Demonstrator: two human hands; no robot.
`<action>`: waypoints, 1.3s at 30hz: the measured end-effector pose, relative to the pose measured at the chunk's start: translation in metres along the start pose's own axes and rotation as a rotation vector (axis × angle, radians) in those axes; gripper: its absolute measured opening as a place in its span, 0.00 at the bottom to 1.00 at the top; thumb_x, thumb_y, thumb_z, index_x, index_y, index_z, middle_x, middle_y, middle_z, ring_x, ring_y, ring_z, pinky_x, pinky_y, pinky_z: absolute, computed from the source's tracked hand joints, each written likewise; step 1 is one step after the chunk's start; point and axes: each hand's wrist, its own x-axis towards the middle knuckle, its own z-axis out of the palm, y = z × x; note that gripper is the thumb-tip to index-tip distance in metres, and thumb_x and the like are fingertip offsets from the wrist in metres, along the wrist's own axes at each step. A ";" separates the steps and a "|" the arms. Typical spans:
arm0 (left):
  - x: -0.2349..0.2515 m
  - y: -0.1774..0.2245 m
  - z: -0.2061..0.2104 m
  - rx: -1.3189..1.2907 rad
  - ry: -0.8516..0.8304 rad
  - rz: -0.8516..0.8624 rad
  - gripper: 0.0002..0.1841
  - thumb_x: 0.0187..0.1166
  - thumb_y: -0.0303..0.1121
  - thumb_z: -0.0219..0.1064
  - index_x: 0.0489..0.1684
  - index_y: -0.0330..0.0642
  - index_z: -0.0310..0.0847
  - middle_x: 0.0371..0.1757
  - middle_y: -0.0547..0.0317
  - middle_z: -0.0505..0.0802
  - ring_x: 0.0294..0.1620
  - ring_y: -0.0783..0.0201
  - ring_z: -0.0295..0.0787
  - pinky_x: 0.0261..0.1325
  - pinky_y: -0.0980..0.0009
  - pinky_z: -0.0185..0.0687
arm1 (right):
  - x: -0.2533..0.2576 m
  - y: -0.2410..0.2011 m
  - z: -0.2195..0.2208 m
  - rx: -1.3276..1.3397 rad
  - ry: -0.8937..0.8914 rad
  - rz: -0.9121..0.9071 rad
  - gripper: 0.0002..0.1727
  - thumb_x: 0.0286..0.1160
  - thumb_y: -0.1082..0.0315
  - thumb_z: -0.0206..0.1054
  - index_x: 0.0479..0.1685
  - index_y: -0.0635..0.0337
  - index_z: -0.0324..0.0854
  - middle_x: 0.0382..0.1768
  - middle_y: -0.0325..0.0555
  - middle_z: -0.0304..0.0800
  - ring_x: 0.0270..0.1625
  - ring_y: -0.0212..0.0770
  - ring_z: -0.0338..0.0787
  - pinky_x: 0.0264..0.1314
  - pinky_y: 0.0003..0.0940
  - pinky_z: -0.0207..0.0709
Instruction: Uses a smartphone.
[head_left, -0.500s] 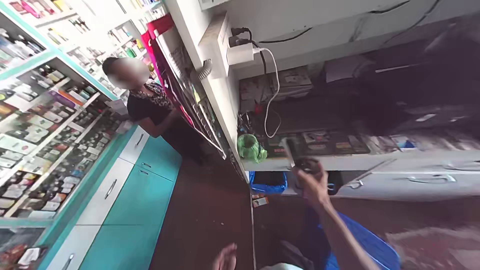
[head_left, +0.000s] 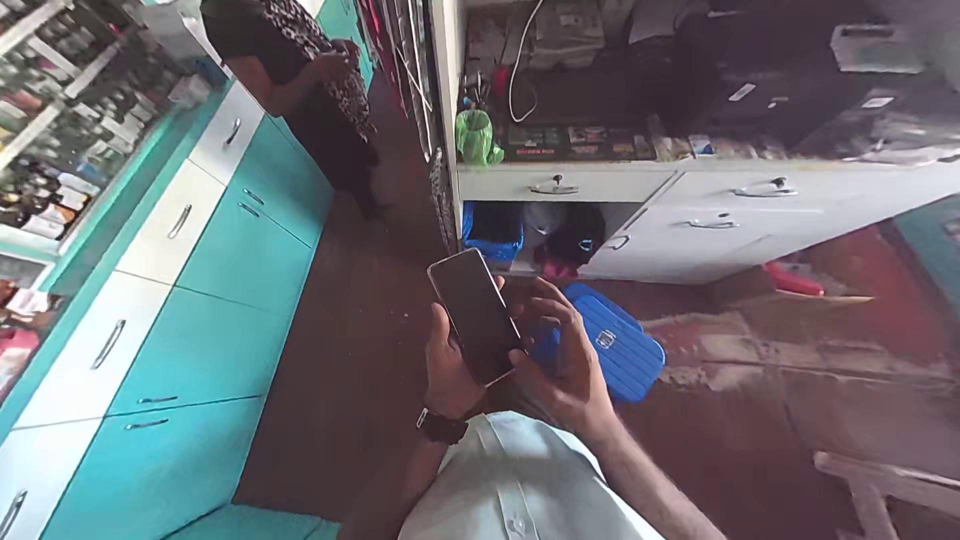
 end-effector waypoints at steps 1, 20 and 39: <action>-0.012 -0.002 0.002 0.002 0.002 -0.016 0.40 0.84 0.69 0.45 0.82 0.47 0.70 0.78 0.42 0.81 0.73 0.46 0.84 0.69 0.48 0.84 | -0.014 -0.004 -0.005 0.115 -0.047 0.044 0.39 0.65 0.61 0.76 0.78 0.67 0.69 0.83 0.60 0.69 0.81 0.50 0.75 0.77 0.45 0.78; -0.059 -0.090 0.068 0.051 -0.032 -0.254 0.30 0.87 0.62 0.48 0.68 0.48 0.81 0.60 0.47 0.94 0.62 0.52 0.92 0.61 0.50 0.90 | -0.054 -0.049 -0.097 0.351 0.161 0.106 0.30 0.92 0.56 0.54 0.84 0.66 0.61 0.72 0.53 0.83 0.69 0.46 0.87 0.71 0.42 0.84; -0.012 -0.181 0.087 0.142 0.021 -0.258 0.28 0.92 0.53 0.42 0.63 0.43 0.83 0.55 0.44 0.95 0.56 0.51 0.95 0.57 0.52 0.92 | -0.057 -0.012 -0.194 0.501 0.132 0.300 0.27 0.94 0.58 0.46 0.88 0.54 0.66 0.60 0.51 0.89 0.55 0.42 0.92 0.55 0.40 0.90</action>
